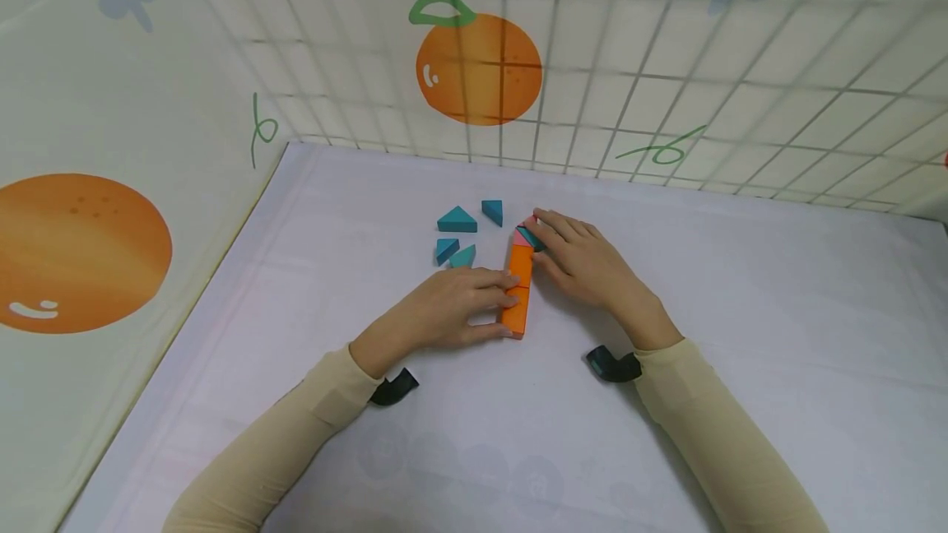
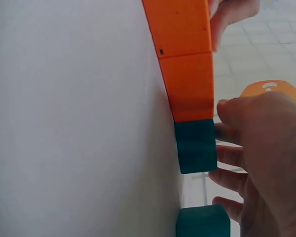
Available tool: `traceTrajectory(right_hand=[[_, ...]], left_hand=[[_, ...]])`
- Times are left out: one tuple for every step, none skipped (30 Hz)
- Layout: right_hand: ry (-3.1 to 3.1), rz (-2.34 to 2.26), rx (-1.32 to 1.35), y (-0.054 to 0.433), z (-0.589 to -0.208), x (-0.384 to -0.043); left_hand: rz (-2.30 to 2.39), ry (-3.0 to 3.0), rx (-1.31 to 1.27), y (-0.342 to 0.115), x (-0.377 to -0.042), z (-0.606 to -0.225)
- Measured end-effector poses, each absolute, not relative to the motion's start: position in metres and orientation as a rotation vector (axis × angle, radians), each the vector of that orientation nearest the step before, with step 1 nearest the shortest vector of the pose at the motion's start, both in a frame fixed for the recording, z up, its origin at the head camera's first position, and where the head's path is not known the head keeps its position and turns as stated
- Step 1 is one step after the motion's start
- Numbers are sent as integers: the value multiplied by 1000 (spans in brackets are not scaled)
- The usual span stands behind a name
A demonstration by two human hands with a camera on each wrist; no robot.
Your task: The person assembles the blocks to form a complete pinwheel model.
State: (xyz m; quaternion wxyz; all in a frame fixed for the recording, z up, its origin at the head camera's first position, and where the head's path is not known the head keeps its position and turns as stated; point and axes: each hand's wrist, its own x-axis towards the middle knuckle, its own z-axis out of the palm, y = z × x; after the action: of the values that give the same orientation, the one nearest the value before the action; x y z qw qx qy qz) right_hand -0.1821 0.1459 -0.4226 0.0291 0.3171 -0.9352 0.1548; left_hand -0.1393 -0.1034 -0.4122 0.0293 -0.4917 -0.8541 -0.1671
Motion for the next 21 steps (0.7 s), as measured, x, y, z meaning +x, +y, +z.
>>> traceTrajectory(right_hand=[[-2885,475,978,146,-423,-182],[-2886,474,978,146,-423,-182],[-2886,473,978,146,-423,-182],[-2886,472,977,146,-424,-182],[-2885,475,977,147,-424,-182],[-2884,477,979,147,-424,-182],[-2882,477,979,147,-424,-182],[-2881,479,980,147,-425,-182],[-2879,478,980,147,-425,-182],[-2878,479,980,146,-425,-183],[-2876,477,981,146,-425,-183],[-2876,476,980,146,-425,-183],[-2875,473,979,146,-425,-183],[-2876,474,979,146,-424,-183],[-2877,473,979,146,-424,-183],[-2879,470,979,146,-424,-183],[-2882,471,979,146,-424,-183],[-2885,471,979,146,-423,-183],[-2888,472,980,146,-423,-183],[-2890,473,979,146,-423,-183],[-2892,474,979,146,-424,-183]], left_hand=[[-517,-2632,-1515,-103,-139,-412],[-516,-2630,-1515,-103,-139,-413],[-517,-2627,-1514,-103,-139,-413],[-518,-2625,-1513,-103,-139,-413],[-519,-2624,-1513,-103,-139,-413],[-521,-2622,-1512,-103,-140,-414],[-521,-2623,-1512,-103,-140,-414],[-521,-2623,-1511,-103,-140,-414],[-522,-2624,-1510,-103,-140,-414],[-522,-2625,-1511,-103,-140,-414],[-521,-2626,-1511,-103,-140,-414],[-520,-2626,-1511,-103,-140,-414],[-517,-2627,-1511,-103,-140,-414],[-516,-2627,-1510,-103,-140,-414],[-515,-2627,-1511,-103,-140,-414],[-514,-2628,-1511,-104,-140,-414],[-511,-2629,-1509,-104,-140,-414],[-511,-2631,-1509,-104,-140,-414],[-511,-2632,-1508,-104,-140,-414],[-511,-2633,-1509,-104,-140,-414],[-512,-2634,-1508,-104,-140,-414]])
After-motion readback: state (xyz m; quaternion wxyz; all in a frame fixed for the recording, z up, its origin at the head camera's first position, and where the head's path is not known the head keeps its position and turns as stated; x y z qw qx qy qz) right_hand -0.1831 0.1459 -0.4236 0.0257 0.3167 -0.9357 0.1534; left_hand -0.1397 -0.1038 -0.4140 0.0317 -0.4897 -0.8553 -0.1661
